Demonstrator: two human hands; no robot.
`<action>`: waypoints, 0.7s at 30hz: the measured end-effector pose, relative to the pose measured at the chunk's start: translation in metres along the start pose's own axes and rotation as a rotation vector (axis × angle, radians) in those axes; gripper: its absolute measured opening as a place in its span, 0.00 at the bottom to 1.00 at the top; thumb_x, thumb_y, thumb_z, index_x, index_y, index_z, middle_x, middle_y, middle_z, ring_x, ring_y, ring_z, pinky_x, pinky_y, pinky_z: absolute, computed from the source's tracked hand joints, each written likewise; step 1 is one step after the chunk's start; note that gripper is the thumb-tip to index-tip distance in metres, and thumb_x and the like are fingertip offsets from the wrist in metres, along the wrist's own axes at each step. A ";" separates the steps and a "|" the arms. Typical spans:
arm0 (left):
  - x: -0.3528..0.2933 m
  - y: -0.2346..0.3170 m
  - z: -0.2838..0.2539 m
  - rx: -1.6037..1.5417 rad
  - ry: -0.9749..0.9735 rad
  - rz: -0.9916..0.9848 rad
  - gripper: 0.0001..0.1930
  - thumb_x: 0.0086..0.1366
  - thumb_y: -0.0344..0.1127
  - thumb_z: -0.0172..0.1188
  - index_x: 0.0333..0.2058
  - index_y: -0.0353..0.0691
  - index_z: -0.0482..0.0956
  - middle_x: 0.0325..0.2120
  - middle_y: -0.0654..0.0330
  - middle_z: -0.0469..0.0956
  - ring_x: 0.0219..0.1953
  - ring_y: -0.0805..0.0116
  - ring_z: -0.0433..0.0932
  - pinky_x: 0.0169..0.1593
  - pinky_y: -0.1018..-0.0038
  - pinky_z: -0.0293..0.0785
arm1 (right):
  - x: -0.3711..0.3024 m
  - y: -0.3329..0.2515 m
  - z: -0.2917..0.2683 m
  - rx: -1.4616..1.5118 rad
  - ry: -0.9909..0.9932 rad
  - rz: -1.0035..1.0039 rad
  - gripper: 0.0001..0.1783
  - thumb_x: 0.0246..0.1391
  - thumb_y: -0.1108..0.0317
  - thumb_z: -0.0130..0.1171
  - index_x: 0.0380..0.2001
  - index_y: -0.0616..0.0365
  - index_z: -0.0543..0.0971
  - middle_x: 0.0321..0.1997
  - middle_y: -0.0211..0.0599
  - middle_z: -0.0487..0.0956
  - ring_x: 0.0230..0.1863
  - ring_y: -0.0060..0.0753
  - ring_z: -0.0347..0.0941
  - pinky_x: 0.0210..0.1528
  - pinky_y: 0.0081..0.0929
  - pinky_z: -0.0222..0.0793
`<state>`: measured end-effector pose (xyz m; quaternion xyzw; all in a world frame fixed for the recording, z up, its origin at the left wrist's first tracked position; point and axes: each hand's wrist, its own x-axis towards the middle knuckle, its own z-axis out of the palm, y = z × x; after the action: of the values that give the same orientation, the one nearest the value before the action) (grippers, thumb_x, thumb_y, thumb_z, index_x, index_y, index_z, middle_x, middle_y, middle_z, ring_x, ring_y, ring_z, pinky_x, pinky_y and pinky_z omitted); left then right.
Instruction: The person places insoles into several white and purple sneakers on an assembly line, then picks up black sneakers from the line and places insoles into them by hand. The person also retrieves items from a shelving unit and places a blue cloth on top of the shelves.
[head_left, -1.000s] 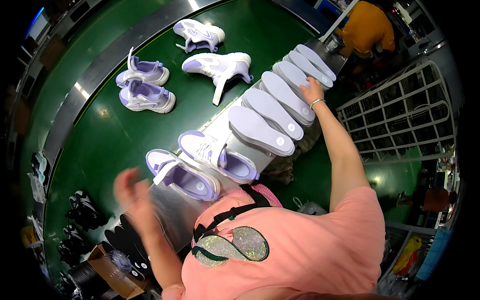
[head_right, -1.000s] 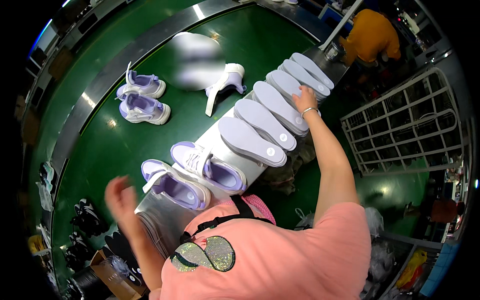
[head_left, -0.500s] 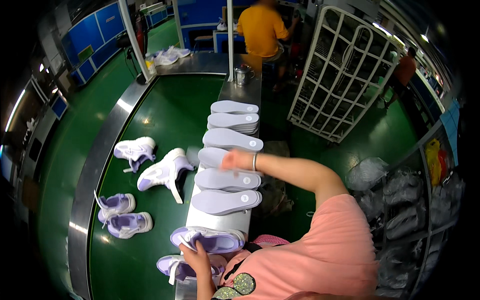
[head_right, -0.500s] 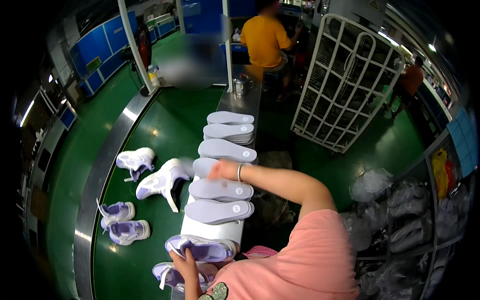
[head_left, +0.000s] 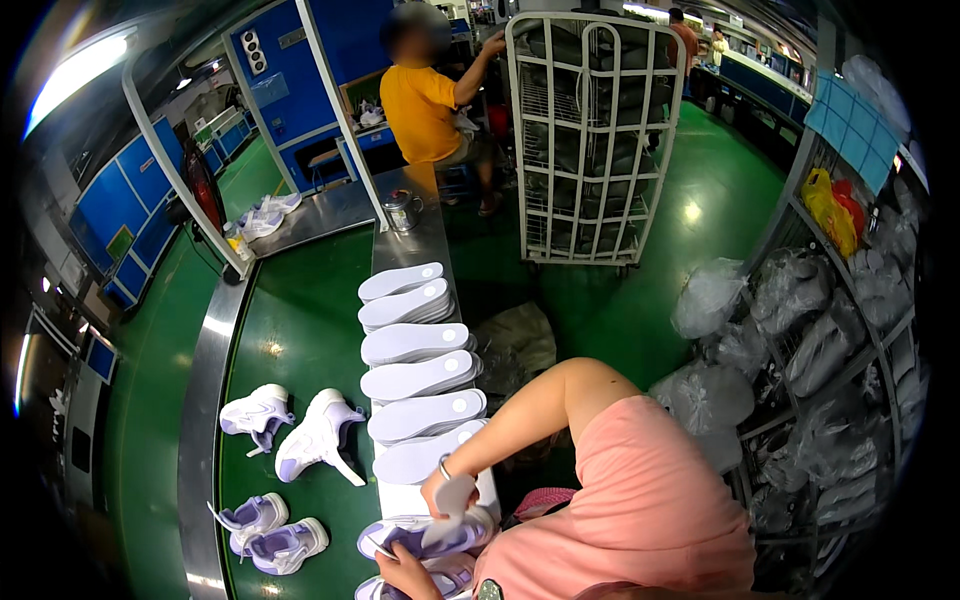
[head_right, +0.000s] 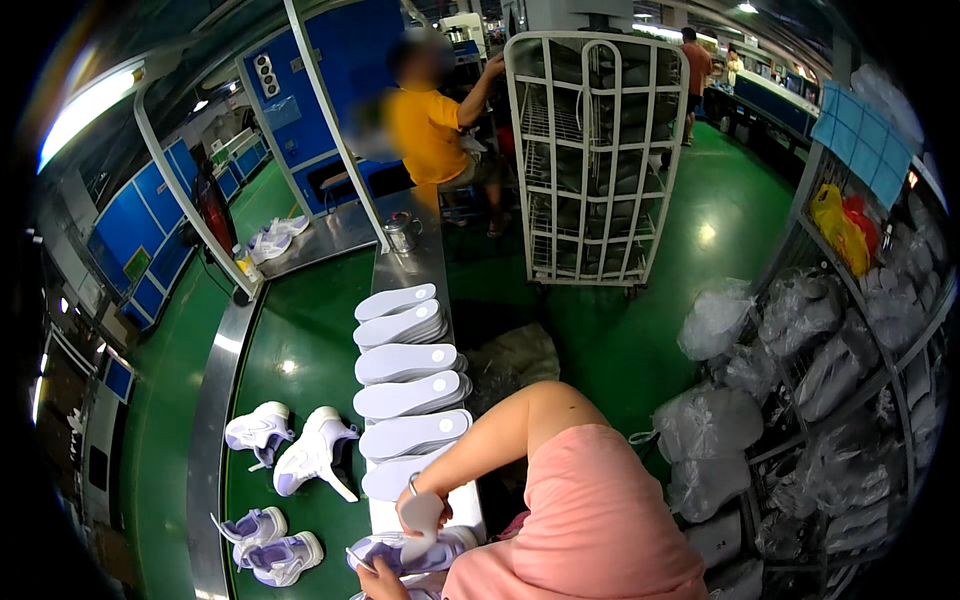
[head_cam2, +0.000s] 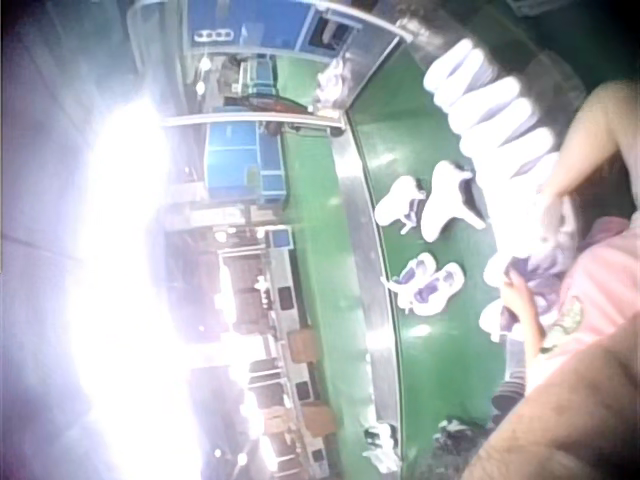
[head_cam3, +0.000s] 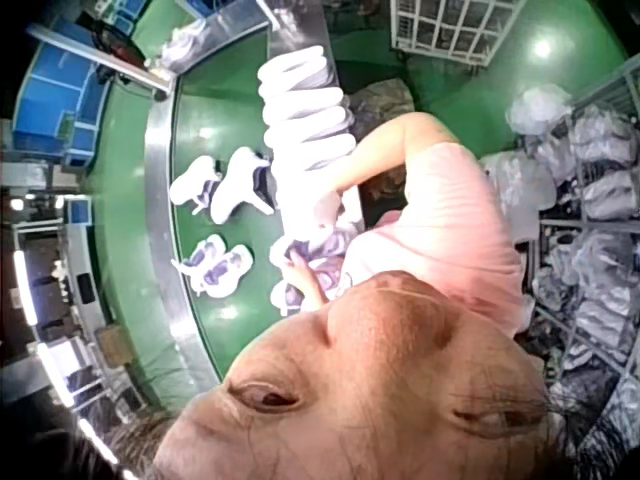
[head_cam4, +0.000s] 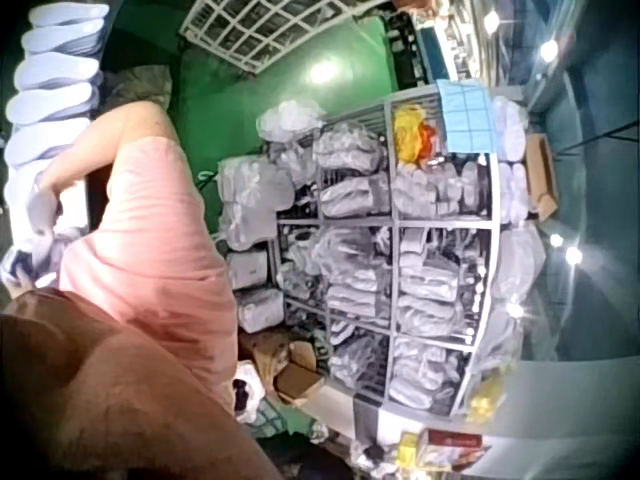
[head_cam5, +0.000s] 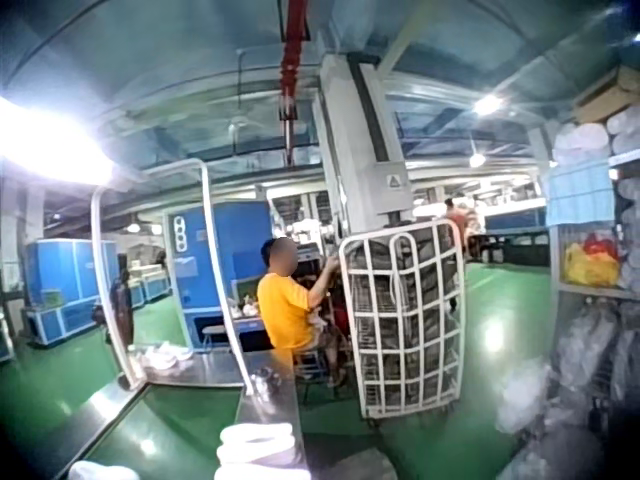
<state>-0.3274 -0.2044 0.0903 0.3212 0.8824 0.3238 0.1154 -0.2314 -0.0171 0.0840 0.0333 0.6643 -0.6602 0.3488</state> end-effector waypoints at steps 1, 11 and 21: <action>0.000 0.004 0.002 0.004 -0.004 0.011 0.14 0.54 0.39 0.52 0.31 0.33 0.74 0.25 0.49 0.75 0.29 0.57 0.74 0.34 0.68 0.68 | 0.002 0.016 -0.022 0.120 -0.095 -0.091 0.06 0.25 0.72 0.58 0.14 0.58 0.73 0.10 0.33 0.69 0.10 0.33 0.66 0.12 0.28 0.63; -0.022 -0.026 0.014 -0.246 0.188 -0.022 0.09 0.53 0.31 0.52 0.28 0.29 0.67 0.20 0.48 0.70 0.22 0.56 0.69 0.27 0.67 0.64 | 0.083 -0.003 0.075 -1.323 0.399 -0.155 0.10 0.31 0.63 0.51 0.17 0.57 0.77 0.20 0.37 0.75 0.24 0.37 0.72 0.25 0.33 0.65; 0.008 -0.024 0.034 -0.232 0.167 -0.185 0.10 0.54 0.36 0.50 0.31 0.35 0.70 0.21 0.45 0.72 0.27 0.46 0.71 0.29 0.62 0.66 | -0.002 -0.045 0.057 -1.311 0.335 0.357 0.14 0.38 0.62 0.51 0.30 0.57 0.75 0.33 0.42 0.72 0.37 0.36 0.70 0.32 0.33 0.67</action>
<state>-0.3315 -0.1963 0.0482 0.1950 0.8714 0.4372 0.1072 -0.2285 -0.0733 0.1297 0.0260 0.9548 -0.0418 0.2932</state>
